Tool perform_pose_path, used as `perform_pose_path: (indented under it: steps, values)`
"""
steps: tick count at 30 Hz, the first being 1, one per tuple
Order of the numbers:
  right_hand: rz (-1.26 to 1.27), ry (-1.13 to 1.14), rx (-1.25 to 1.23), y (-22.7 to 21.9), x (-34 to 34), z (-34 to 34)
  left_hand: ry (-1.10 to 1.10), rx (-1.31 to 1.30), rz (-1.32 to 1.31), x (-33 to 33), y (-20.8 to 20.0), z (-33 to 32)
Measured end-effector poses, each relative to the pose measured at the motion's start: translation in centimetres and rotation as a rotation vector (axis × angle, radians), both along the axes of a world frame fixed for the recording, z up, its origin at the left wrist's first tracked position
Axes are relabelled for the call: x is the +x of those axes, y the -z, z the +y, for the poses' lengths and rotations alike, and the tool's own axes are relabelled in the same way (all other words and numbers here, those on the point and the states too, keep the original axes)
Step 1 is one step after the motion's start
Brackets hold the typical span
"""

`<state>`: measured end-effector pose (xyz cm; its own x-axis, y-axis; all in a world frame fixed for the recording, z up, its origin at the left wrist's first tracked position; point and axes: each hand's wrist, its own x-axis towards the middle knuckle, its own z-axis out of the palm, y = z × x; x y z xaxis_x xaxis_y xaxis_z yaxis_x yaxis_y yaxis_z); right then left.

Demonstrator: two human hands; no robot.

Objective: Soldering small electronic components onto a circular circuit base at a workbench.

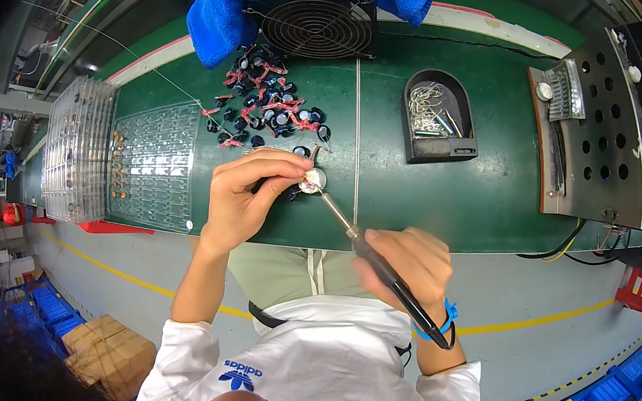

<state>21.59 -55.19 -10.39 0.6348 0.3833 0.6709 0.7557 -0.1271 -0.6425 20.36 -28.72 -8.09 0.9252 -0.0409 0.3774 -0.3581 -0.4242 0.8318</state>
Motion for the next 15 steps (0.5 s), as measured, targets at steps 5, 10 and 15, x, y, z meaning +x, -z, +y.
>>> perform_pose_path:
  steps: [5,10,15]
  values:
    - [-0.008,0.021,0.017,0.2,0.4,-0.3,0.011,0.002,-0.013,0.7,0.0,-0.3]
    - [0.023,0.047,0.026,0.0,0.3,0.5,-0.067,0.003,-0.047,-0.3,-0.5,0.4]
    - [0.18,0.238,-0.008,0.6,-1.8,0.0,-0.033,0.069,-0.202,-1.1,-0.3,0.0]
